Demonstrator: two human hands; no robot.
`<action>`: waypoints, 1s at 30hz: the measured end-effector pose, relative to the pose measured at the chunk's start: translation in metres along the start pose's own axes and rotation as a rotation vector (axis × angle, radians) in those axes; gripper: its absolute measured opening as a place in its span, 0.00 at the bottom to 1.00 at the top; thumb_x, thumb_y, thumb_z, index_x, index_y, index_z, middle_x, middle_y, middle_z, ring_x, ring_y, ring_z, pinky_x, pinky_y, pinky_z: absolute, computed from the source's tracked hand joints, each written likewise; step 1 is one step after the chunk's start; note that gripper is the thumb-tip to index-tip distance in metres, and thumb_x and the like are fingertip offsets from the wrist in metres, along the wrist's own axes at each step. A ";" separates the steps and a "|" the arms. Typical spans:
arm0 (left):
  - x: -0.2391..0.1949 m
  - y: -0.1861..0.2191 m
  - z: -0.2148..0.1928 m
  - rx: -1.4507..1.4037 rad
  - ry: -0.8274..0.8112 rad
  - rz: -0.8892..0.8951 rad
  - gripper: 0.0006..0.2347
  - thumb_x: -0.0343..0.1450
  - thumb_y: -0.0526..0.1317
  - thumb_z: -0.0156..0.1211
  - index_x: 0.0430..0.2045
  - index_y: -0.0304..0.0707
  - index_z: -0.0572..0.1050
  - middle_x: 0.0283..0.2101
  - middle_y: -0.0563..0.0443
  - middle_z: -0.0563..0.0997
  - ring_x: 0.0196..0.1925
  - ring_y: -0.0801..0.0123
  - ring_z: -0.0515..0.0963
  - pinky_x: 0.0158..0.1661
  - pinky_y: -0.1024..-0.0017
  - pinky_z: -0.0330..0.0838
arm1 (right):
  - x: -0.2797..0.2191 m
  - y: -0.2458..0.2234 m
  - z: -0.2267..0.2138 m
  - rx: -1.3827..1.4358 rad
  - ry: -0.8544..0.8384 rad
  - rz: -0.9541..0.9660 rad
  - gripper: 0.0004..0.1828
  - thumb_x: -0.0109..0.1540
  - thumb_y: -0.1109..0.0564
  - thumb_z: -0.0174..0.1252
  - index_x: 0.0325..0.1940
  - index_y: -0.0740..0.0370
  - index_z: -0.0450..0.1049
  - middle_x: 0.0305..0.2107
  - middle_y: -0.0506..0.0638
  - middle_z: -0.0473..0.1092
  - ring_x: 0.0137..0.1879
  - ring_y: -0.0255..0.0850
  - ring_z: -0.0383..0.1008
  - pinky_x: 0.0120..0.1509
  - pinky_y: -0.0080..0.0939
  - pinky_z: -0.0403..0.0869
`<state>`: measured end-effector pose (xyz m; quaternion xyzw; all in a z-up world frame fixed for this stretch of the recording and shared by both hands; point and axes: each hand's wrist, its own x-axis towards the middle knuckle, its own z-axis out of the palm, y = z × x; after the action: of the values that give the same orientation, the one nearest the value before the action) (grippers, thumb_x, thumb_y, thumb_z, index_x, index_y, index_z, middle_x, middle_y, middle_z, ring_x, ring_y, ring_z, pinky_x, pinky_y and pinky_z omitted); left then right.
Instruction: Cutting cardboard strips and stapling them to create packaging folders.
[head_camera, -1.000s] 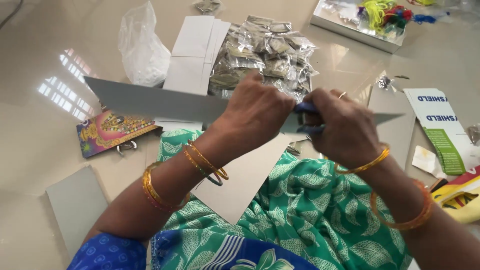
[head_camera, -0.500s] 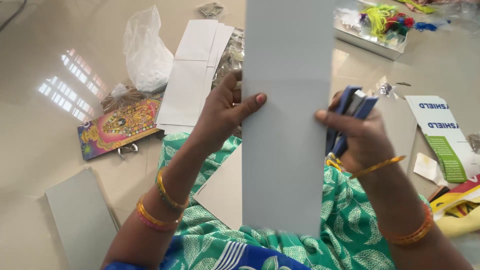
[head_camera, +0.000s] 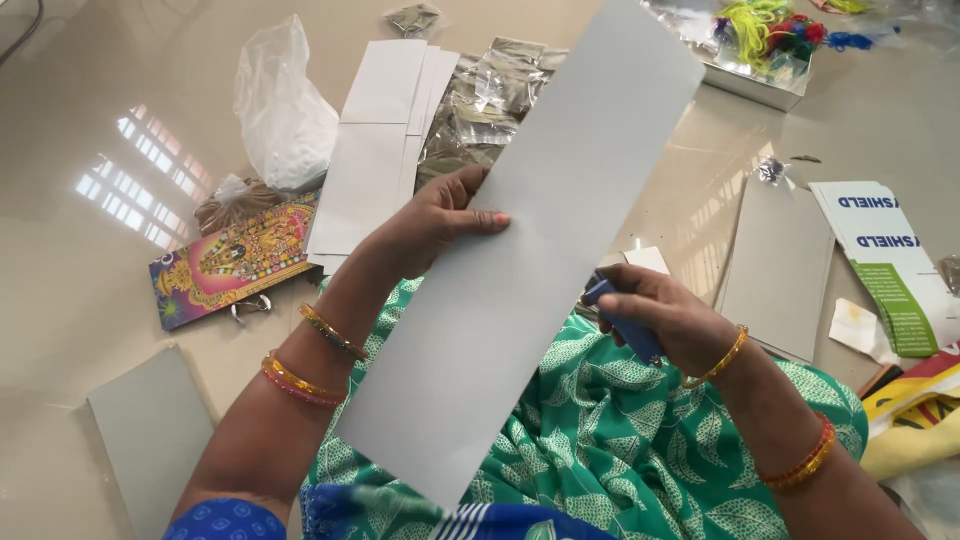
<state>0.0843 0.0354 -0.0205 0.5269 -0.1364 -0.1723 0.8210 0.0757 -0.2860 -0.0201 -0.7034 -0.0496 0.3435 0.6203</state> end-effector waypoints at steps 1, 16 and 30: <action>0.001 -0.003 0.000 0.000 -0.002 -0.003 0.22 0.69 0.32 0.67 0.57 0.29 0.70 0.50 0.46 0.82 0.48 0.72 0.83 0.49 0.72 0.80 | 0.001 0.002 -0.001 0.003 0.002 0.001 0.31 0.54 0.39 0.63 0.52 0.62 0.73 0.33 0.49 0.73 0.37 0.37 0.74 0.39 0.39 0.76; -0.008 -0.014 0.016 0.133 -0.010 0.048 0.20 0.71 0.33 0.65 0.57 0.28 0.70 0.50 0.44 0.82 0.49 0.71 0.82 0.51 0.70 0.80 | -0.006 0.014 0.011 -0.253 0.018 -0.086 0.30 0.60 0.39 0.59 0.56 0.65 0.76 0.30 0.53 0.75 0.36 0.38 0.75 0.40 0.38 0.77; -0.026 -0.024 0.023 0.261 0.027 -0.100 0.24 0.67 0.39 0.69 0.57 0.29 0.72 0.45 0.43 0.84 0.43 0.69 0.84 0.44 0.71 0.82 | -0.011 0.040 0.015 -0.368 0.227 -0.001 0.24 0.65 0.41 0.57 0.42 0.68 0.77 0.26 0.54 0.69 0.29 0.38 0.66 0.32 0.39 0.66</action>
<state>0.0482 0.0190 -0.0343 0.6379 -0.1199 -0.1867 0.7375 0.0450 -0.2881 -0.0516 -0.8389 -0.0416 0.2467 0.4833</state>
